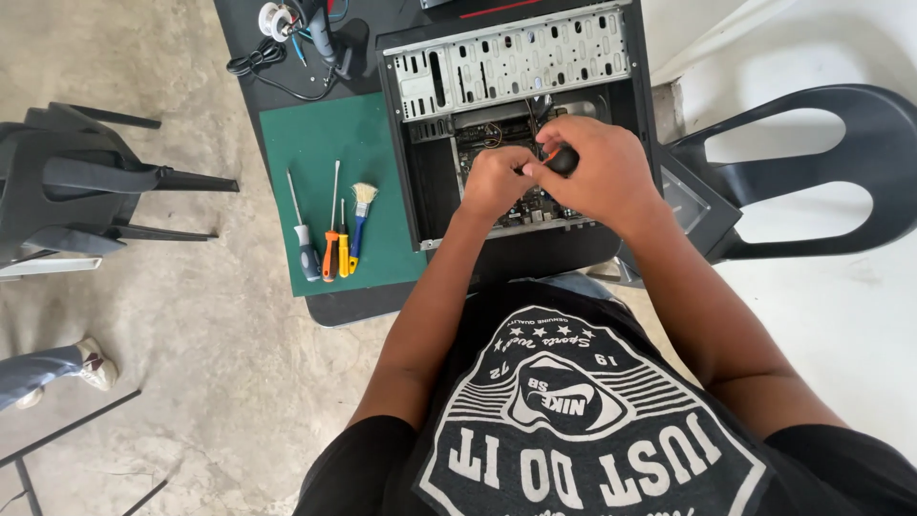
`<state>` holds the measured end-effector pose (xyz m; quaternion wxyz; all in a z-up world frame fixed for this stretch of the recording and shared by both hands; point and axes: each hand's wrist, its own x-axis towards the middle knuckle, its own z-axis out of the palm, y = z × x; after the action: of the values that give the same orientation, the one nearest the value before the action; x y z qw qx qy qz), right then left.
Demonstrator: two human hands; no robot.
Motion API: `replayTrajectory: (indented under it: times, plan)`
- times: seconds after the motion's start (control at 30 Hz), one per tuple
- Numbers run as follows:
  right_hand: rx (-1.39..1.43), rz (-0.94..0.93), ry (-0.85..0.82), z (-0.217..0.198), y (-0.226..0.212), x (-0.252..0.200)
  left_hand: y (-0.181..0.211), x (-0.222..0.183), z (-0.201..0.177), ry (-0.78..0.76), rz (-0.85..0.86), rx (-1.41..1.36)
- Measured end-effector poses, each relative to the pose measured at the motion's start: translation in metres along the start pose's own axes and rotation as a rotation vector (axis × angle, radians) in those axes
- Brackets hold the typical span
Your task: Disassembling a desktop computer by removing the power supply, unplugging cables, and extracting RAM sticks using a screwdriver.
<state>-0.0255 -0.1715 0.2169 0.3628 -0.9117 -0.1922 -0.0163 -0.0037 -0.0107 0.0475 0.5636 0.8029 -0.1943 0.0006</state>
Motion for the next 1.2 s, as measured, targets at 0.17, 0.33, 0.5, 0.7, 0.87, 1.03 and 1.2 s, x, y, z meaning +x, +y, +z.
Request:
replayTrajectory:
  times: [0.17, 0.33, 0.5, 0.7, 0.87, 1.03, 1.2]
  plan:
    - [-0.024, 0.017, 0.03, 0.007, 0.005, -0.001, -0.001, 0.001, 0.006, 0.099, 0.083, 0.097]
    - [0.013, 0.04, 0.044, 0.0, 0.007, -0.004, 0.031, -0.006, -0.008, -0.138, -0.014, -0.169]
    - [0.084, 0.012, 0.104, 0.01, 0.008, -0.011, -0.01, -0.008, 0.003, -0.08, -0.029, -0.029]
    - [0.025, -0.036, 0.201, 0.017, 0.026, -0.011, 0.02, 0.005, -0.02, -0.114, 0.02, 0.066]
    - [-0.135, -0.01, 0.087, -0.007, 0.003, 0.002, 0.023, 0.013, -0.026, -0.153, 0.065, -0.015]
    - [-0.154, -0.1, 0.137, -0.009, 0.009, 0.017, 0.025, 0.026, -0.03, -0.158, 0.185, 0.023]
    - [-0.147, -0.14, 0.146, -0.003, 0.025, 0.042, 0.021, 0.047, -0.027, -0.133, 0.243, 0.232]
